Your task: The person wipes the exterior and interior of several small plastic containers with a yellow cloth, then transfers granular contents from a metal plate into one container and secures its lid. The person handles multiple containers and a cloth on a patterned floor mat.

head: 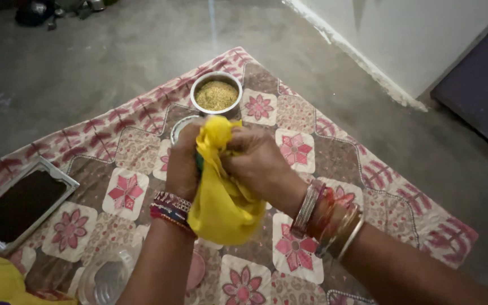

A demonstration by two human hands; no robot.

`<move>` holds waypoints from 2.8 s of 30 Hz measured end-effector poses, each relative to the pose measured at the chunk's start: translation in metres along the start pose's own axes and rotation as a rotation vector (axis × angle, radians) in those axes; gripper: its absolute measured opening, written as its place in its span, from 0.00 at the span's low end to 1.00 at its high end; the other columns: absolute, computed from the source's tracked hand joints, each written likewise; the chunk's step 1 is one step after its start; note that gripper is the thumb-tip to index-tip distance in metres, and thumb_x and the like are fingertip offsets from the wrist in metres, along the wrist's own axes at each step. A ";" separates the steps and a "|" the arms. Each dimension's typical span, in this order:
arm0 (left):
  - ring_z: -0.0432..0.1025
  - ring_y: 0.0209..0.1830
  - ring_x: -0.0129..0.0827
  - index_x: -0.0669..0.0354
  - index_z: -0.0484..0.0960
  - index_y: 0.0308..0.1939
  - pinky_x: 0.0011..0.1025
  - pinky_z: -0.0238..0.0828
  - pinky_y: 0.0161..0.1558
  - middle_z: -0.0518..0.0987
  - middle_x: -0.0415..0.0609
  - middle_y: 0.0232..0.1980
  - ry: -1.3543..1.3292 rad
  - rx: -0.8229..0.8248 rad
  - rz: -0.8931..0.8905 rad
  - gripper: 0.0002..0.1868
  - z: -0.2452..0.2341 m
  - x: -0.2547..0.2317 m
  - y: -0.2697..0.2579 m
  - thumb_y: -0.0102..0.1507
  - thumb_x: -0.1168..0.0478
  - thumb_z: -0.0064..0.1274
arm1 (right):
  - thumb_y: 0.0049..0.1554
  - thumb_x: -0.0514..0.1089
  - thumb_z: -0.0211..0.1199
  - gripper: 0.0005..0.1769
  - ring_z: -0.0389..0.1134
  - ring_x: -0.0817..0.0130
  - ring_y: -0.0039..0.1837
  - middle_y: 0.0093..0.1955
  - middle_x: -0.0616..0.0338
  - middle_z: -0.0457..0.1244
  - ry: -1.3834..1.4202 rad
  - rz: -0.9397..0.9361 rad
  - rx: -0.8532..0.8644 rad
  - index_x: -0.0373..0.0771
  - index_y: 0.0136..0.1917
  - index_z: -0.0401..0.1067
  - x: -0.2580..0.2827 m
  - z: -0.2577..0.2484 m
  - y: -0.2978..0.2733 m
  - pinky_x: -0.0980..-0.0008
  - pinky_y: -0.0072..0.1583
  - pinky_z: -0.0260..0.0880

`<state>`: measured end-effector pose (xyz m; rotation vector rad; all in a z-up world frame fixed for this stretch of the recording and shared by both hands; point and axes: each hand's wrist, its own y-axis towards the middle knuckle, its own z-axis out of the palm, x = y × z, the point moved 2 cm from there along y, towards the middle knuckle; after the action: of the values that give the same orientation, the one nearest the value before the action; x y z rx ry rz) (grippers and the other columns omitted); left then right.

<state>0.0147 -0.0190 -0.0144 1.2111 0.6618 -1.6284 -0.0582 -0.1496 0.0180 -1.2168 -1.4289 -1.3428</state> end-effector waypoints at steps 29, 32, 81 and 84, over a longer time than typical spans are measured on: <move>0.79 0.43 0.32 0.60 0.74 0.51 0.32 0.80 0.43 0.81 0.46 0.46 0.596 0.366 0.085 0.22 -0.013 0.305 -0.051 0.57 0.56 0.60 | 0.49 0.41 0.68 0.15 0.74 0.49 0.48 0.41 0.46 0.70 -0.763 0.386 0.013 0.44 0.52 0.78 -0.179 -0.060 -0.081 0.57 0.50 0.74; 0.74 0.35 0.34 0.54 0.72 0.57 0.43 0.75 0.39 0.75 0.46 0.40 -0.477 -0.330 -0.924 0.18 -0.018 0.360 -0.054 0.65 0.52 0.46 | 0.49 0.41 0.67 0.12 0.72 0.45 0.46 0.40 0.45 0.68 -0.838 0.340 0.024 0.44 0.49 0.77 -0.200 -0.060 -0.083 0.52 0.48 0.72; 0.81 0.51 0.36 0.61 0.78 0.59 0.29 0.78 0.53 0.85 0.50 0.50 0.410 -0.278 -0.276 0.29 -0.185 0.270 0.010 0.55 0.78 0.42 | 0.46 0.43 0.73 0.18 0.70 0.49 0.59 0.66 0.48 0.62 -0.745 0.042 0.323 0.37 0.50 0.76 -0.300 0.086 0.028 0.58 0.56 0.73; 0.79 0.47 0.38 0.67 0.81 0.56 0.29 0.76 0.49 0.84 0.56 0.49 0.217 -0.341 -0.211 0.24 -0.214 0.307 0.048 0.57 0.76 0.44 | 0.48 0.46 0.74 0.16 0.71 0.50 0.57 0.67 0.48 0.62 -0.708 0.161 0.340 0.39 0.48 0.78 -0.312 0.086 0.031 0.58 0.55 0.73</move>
<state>0.1328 0.0275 -0.3704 1.1004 1.1869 -1.4852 0.0411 -0.1013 -0.2879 -1.6051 -1.8883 -0.5266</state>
